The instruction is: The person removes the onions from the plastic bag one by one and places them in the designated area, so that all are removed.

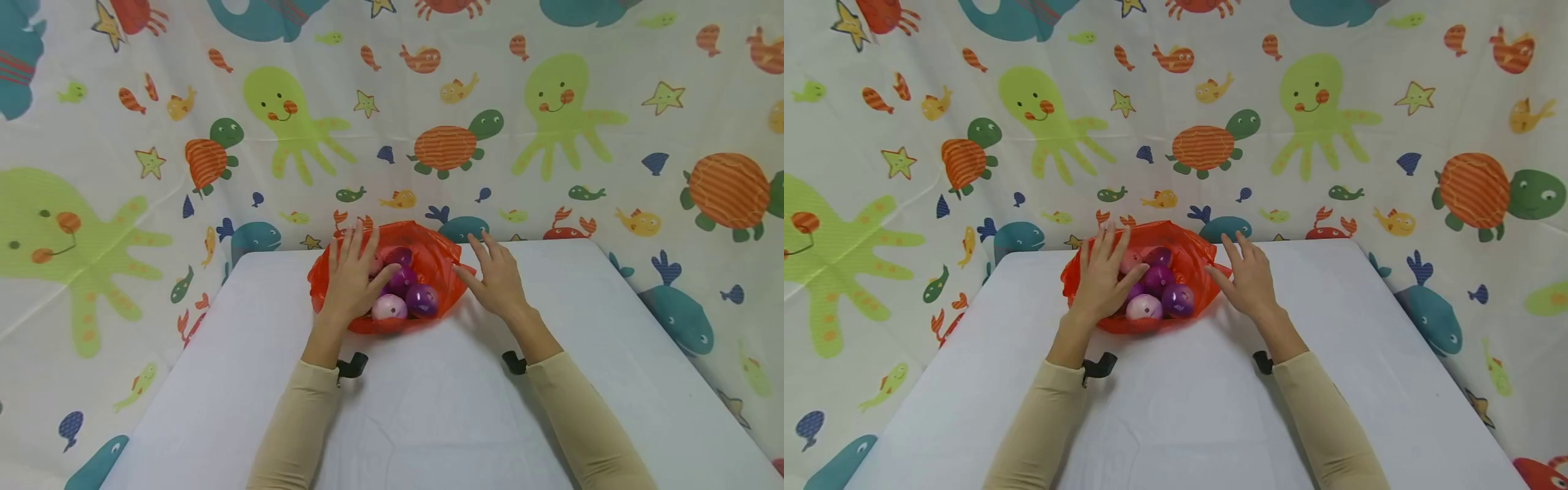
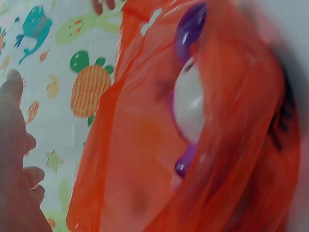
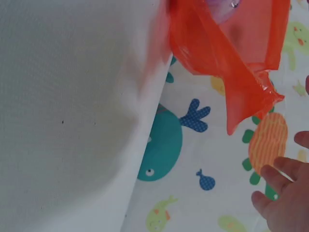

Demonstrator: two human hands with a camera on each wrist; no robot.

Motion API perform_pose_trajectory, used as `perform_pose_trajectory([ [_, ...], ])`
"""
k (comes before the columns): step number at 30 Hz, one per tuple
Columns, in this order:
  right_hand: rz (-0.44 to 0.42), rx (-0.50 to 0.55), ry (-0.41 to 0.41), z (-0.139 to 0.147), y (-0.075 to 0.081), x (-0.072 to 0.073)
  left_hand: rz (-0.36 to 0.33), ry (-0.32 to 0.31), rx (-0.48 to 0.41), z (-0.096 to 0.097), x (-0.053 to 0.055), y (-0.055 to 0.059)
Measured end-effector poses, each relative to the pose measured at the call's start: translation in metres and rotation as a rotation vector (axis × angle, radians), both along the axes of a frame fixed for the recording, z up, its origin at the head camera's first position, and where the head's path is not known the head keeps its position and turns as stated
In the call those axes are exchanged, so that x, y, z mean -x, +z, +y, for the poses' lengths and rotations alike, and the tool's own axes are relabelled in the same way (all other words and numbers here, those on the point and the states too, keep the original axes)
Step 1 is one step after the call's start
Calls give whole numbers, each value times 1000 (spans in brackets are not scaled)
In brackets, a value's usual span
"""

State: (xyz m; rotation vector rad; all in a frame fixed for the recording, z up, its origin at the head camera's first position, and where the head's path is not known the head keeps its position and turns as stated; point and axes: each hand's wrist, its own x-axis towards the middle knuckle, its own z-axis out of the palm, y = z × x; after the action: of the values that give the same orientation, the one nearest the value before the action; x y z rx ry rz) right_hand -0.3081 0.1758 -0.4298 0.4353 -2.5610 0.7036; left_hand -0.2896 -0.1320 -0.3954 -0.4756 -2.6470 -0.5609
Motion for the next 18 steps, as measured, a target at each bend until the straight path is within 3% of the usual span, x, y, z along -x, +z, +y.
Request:
perform_pose_trajectory([
  [5,26,76,37,-5,-3,0,27,61,-52,-30,1,7],
  [10,55,113,66,-12,-1,-2,8,140,-79,-59,2,11],
  [13,71,118,80,-17,1,-3,-17,136,-134,-74,3,11],
  [18,90,147,107,-26,5,-5,-56,64,-262,-90,7,8],
])
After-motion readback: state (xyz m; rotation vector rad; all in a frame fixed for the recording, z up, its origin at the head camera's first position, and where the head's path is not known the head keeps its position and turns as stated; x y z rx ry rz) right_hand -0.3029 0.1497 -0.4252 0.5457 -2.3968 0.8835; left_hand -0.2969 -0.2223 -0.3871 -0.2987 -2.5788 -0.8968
